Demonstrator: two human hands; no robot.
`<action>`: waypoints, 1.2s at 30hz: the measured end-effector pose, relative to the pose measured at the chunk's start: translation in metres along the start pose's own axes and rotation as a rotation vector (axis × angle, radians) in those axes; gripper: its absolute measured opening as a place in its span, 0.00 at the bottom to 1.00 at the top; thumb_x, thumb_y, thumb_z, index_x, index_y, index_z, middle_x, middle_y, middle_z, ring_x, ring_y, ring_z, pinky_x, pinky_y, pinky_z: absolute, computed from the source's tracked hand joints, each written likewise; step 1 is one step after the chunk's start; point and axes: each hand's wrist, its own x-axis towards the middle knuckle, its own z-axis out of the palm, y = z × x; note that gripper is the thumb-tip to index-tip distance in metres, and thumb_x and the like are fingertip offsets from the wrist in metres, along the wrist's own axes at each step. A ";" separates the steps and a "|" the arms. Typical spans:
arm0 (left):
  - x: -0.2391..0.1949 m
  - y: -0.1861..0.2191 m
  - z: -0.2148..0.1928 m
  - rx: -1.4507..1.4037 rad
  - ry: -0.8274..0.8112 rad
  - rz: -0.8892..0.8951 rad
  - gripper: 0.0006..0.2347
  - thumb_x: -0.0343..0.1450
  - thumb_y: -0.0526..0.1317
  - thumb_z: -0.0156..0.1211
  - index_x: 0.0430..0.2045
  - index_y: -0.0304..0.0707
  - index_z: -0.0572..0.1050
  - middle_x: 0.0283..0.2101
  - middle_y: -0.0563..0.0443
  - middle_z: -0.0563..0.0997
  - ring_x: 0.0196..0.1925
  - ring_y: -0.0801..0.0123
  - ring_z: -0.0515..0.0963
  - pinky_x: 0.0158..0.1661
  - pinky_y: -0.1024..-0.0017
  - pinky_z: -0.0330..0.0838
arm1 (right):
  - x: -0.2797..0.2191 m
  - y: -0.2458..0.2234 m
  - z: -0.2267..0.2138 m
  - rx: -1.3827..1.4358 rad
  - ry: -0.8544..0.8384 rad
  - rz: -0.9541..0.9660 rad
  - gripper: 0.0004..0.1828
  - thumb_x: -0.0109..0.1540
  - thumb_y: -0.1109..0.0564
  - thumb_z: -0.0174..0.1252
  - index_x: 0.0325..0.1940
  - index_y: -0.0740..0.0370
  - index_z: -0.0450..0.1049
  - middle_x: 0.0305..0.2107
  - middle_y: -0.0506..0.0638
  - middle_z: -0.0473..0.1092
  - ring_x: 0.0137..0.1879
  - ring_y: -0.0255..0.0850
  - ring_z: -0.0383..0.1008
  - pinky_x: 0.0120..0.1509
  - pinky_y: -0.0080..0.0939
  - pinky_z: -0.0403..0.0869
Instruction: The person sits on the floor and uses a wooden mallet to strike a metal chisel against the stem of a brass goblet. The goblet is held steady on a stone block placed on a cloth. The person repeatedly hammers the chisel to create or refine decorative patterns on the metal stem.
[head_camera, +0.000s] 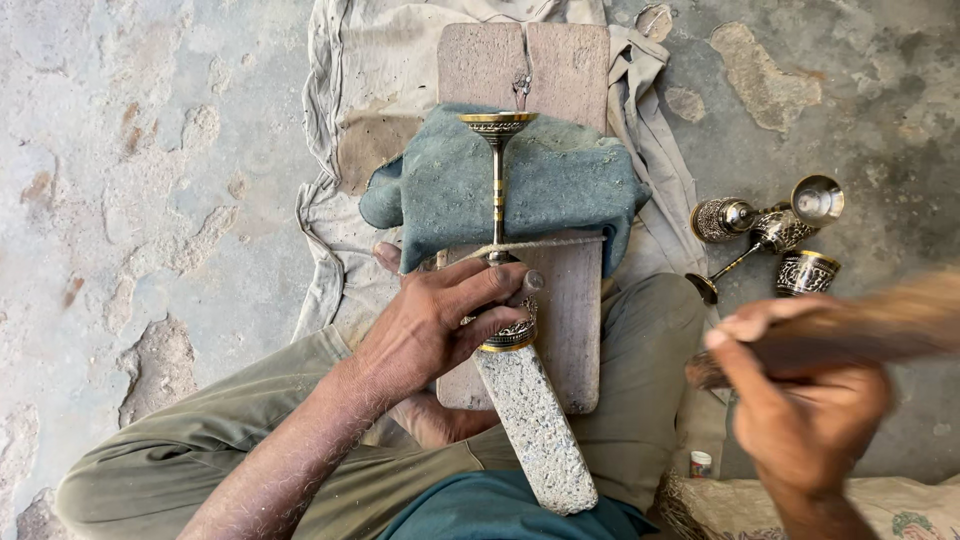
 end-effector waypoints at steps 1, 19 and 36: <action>0.000 0.001 0.000 0.011 -0.001 -0.005 0.15 0.72 0.39 0.65 0.52 0.36 0.73 0.45 0.46 0.81 0.40 0.55 0.85 0.35 0.63 0.79 | 0.004 -0.013 0.000 0.030 0.038 -0.006 0.17 0.64 0.76 0.64 0.50 0.65 0.70 0.39 0.52 0.74 0.48 0.37 0.77 0.59 0.38 0.80; -0.028 -0.012 0.018 -0.300 0.480 -0.292 0.17 0.70 0.34 0.71 0.51 0.28 0.75 0.31 0.50 0.81 0.34 0.80 0.79 0.34 0.80 0.76 | -0.015 0.033 0.043 0.284 -0.029 -0.033 0.20 0.61 0.73 0.65 0.51 0.59 0.68 0.40 0.49 0.73 0.49 0.37 0.77 0.64 0.47 0.82; -0.060 -0.053 0.094 0.091 0.776 -0.105 0.15 0.68 0.37 0.75 0.40 0.30 0.73 0.35 0.46 0.85 0.37 0.66 0.88 0.37 0.74 0.81 | 0.088 -0.146 0.028 -1.195 -0.529 -0.459 0.24 0.48 0.67 0.68 0.48 0.66 0.76 0.33 0.56 0.77 0.41 0.47 0.79 0.47 0.49 0.76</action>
